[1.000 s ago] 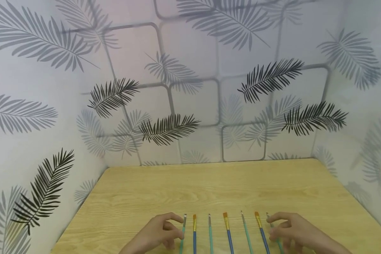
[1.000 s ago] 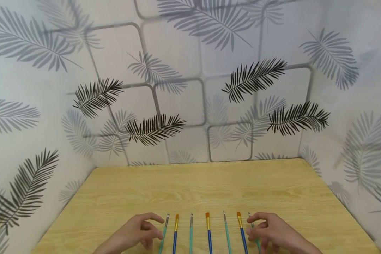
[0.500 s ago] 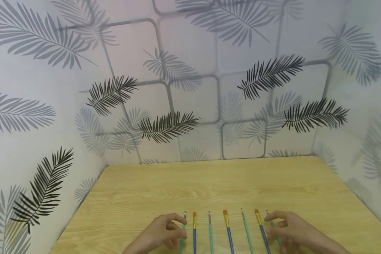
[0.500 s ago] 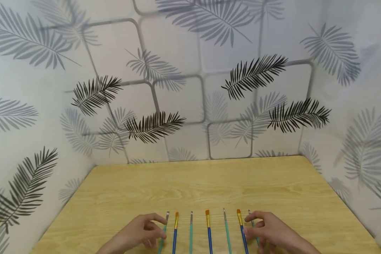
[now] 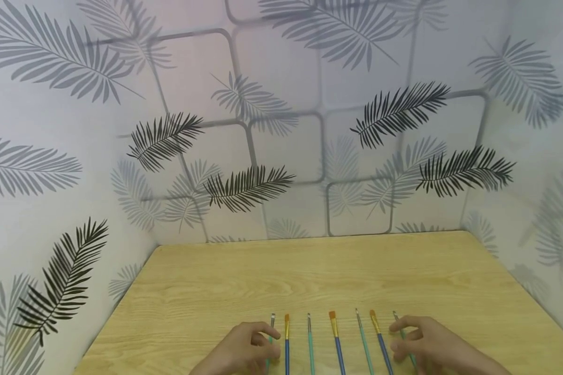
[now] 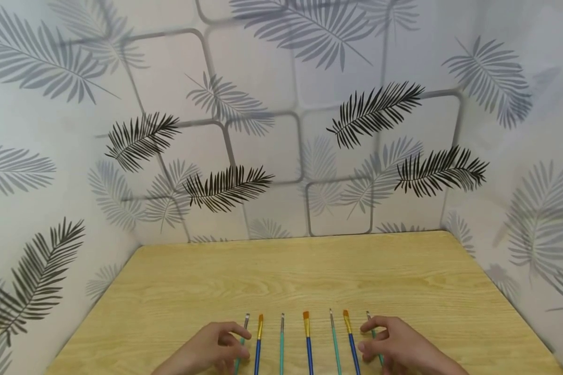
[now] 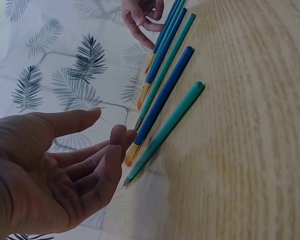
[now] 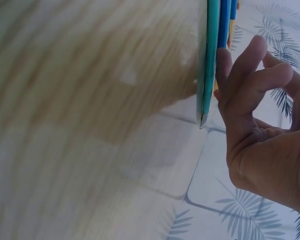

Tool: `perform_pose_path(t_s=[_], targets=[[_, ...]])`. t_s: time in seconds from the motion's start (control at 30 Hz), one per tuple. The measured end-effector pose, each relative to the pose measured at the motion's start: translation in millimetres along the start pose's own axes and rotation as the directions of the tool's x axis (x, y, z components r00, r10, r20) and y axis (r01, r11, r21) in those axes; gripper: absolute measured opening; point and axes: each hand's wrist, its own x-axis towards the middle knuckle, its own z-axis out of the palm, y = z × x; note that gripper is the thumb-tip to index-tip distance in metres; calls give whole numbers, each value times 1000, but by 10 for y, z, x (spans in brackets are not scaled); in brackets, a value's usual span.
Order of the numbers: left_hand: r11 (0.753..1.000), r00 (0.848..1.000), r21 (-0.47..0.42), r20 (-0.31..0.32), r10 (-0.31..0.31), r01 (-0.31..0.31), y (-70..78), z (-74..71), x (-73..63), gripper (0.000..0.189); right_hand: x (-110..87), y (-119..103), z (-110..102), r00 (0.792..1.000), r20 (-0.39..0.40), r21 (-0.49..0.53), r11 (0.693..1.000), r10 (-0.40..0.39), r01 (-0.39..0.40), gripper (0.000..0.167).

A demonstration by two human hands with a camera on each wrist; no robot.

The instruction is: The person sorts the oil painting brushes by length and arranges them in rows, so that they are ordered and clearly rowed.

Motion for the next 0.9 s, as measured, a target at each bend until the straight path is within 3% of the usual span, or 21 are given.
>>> perform_pose_path(t_s=[0.2, 0.53, 0.9], targets=[[1000, 1000, 21, 1, -9, 9, -1, 38, -6, 36, 1, 7, 6, 999, 25, 3, 999, -47, 46, 59], [998, 998, 12, 6, -61, 61, -1, 82, -20, 32, -12, -18, 44, 1000, -6, -5, 1000, 9, -9, 64], [997, 999, 55, -2, -48, 48, -10, 64, 13, 34, -6, -31, 65, 998, 6, -5, 998, -63, 63, 66]])
